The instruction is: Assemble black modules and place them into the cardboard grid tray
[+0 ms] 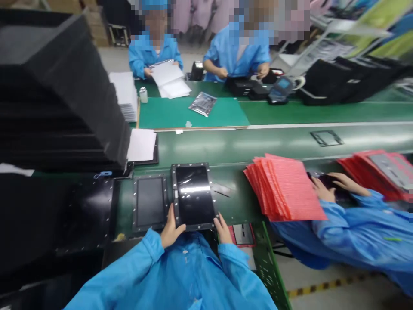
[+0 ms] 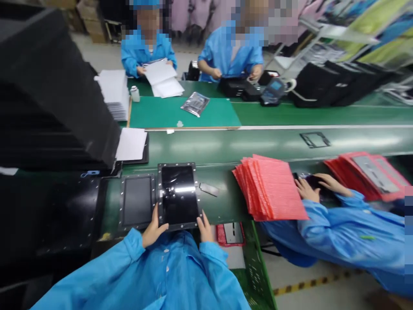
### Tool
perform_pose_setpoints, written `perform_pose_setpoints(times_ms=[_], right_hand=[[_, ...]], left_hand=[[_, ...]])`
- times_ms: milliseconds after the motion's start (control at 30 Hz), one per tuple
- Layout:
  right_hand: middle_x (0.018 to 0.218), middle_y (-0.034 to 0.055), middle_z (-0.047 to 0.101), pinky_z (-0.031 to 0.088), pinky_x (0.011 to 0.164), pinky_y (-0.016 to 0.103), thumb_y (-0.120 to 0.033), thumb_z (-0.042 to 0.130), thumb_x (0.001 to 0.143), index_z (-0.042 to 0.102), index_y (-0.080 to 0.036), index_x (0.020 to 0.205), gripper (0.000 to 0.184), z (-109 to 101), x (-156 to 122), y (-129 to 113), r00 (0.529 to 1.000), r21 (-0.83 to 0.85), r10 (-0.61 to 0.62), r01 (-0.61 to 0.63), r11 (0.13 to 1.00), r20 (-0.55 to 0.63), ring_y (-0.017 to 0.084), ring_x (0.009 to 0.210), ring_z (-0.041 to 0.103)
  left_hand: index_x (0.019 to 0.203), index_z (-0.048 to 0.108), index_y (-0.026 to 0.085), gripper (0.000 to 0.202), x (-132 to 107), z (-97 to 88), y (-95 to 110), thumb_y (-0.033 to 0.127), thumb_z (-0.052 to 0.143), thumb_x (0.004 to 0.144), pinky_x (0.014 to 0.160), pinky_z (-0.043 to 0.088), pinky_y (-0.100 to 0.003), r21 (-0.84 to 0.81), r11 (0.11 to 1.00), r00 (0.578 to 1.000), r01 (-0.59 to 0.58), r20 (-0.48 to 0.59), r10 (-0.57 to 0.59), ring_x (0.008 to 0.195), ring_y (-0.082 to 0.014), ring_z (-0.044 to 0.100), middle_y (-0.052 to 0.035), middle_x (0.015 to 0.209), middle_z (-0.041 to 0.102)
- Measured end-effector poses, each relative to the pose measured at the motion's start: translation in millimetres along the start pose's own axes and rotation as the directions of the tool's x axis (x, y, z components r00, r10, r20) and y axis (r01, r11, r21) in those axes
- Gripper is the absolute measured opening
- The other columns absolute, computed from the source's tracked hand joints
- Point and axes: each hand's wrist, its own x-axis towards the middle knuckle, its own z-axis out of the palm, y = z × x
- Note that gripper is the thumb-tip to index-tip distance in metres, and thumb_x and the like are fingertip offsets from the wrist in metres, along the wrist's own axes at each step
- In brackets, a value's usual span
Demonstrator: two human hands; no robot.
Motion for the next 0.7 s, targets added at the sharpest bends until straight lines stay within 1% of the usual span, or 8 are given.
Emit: perform_pose_setpoints(times_ms=[67, 167, 333, 400, 467, 533, 600, 700], right_hand=[[0.129, 0.0133, 0.058, 0.036, 0.108, 0.047, -0.072, 0.063, 0.063, 0.062, -0.019, 0.122, 0.080, -1, 6, -2, 0.993, 0.061, 0.053, -0.059, 0.996, 0.102, 0.030, 0.126, 0.049], [0.140, 0.0100, 0.048, 0.028, 0.113, 0.047, -0.068, 0.065, 0.066, 0.053, -0.023, 0.132, 0.081, -2, 8, -1, 0.942, 0.169, 0.057, -0.118, 0.978, 0.330, 0.029, 0.134, 0.039], [0.146, 0.0092, 0.040, 0.023, 0.116, 0.046, -0.050, 0.062, 0.077, 0.038, -0.023, 0.144, 0.076, 3, 10, 2, 0.885, 0.230, -0.070, -0.043, 0.972, 0.460, 0.026, 0.137, 0.033], [0.148, 0.0095, 0.037, 0.023, 0.115, 0.047, -0.040, 0.064, 0.076, 0.032, -0.022, 0.146, 0.079, 14, 33, -13, 0.844, 0.240, -0.122, -0.008, 0.971, 0.521, 0.025, 0.138, 0.032], [0.150, 0.0105, 0.033, 0.021, 0.116, 0.048, -0.033, 0.063, 0.076, 0.028, -0.020, 0.147, 0.081, 30, 71, -43, 0.815, 0.224, -0.158, 0.036, 0.974, 0.557, 0.025, 0.139, 0.029], [0.152, 0.0109, 0.029, 0.017, 0.117, 0.047, -0.031, 0.057, 0.080, 0.031, -0.018, 0.145, 0.072, 48, 116, -81, 0.826, 0.182, -0.171, 0.084, 0.980, 0.537, 0.023, 0.142, 0.023], [0.149, 0.0110, 0.034, 0.018, 0.117, 0.046, -0.025, 0.053, 0.081, 0.038, -0.018, 0.141, 0.062, 64, 154, -112, 0.854, 0.167, -0.177, 0.107, 0.980, 0.490, 0.022, 0.140, 0.028], [0.136, 0.0095, 0.050, 0.031, 0.111, 0.042, -0.022, 0.052, 0.079, 0.048, -0.020, 0.128, 0.049, 79, 179, -127, 0.850, 0.200, -0.190, 0.103, 0.974, 0.491, 0.022, 0.128, 0.045]], left_hand=[[0.147, -0.008, 0.017, 0.082, -4, 3.2, -13, 0.044, 0.043, 0.090, 0.118, 0.014, -0.048, -0.021, 0.999, 0.998, 0.043, -0.036, -0.043, 0.145, -0.0240, 0.002, -0.0153, 0.157, 0.004], [0.147, -0.008, 0.023, 0.074, -15, 2.6, -31, 0.049, 0.034, 0.092, 0.118, 0.018, -0.047, 0.031, 0.992, 0.990, 0.125, -0.066, -0.123, 0.144, -0.0221, 0.009, -0.0121, 0.157, 0.009], [0.147, 0.009, 0.022, 0.077, -19, -6.3, -35, 0.058, 0.040, 0.086, 0.118, 0.019, -0.049, 0.081, 0.984, 0.958, 0.156, -0.255, -0.131, 0.143, -0.0257, 0.019, -0.0122, 0.152, 0.028], [0.146, 0.017, 0.020, 0.086, 5, -22.0, -17, 0.065, 0.046, 0.079, 0.116, 0.024, -0.048, 0.063, 0.986, 0.951, 0.153, -0.282, -0.130, 0.141, -0.0293, 0.024, -0.0136, 0.150, 0.032], [0.143, 0.026, 0.017, 0.093, 47, -45.4, 12, 0.073, 0.047, 0.072, 0.115, 0.027, -0.048, 0.053, 0.990, 0.932, 0.127, -0.348, -0.101, 0.139, -0.0320, 0.027, -0.0157, 0.148, 0.036], [0.137, 0.037, 0.017, 0.088, 94, -69.4, 45, 0.076, 0.042, 0.072, 0.116, 0.024, -0.046, 0.065, 0.993, 0.908, 0.101, -0.414, -0.065, 0.140, -0.0306, 0.027, -0.0151, 0.145, 0.041], [0.128, 0.047, 0.017, 0.084, 131, -85.6, 70, 0.078, 0.039, 0.071, 0.115, 0.026, -0.043, 0.055, 0.989, 0.883, 0.134, -0.460, -0.094, 0.137, -0.0296, 0.034, -0.0150, 0.139, 0.047], [0.118, 0.051, 0.017, 0.084, 153, -90.7, 81, 0.082, 0.041, 0.066, 0.111, 0.032, -0.043, 0.008, 0.986, 0.848, 0.166, -0.511, -0.138, 0.126, -0.0295, 0.048, -0.0145, 0.127, 0.056]])
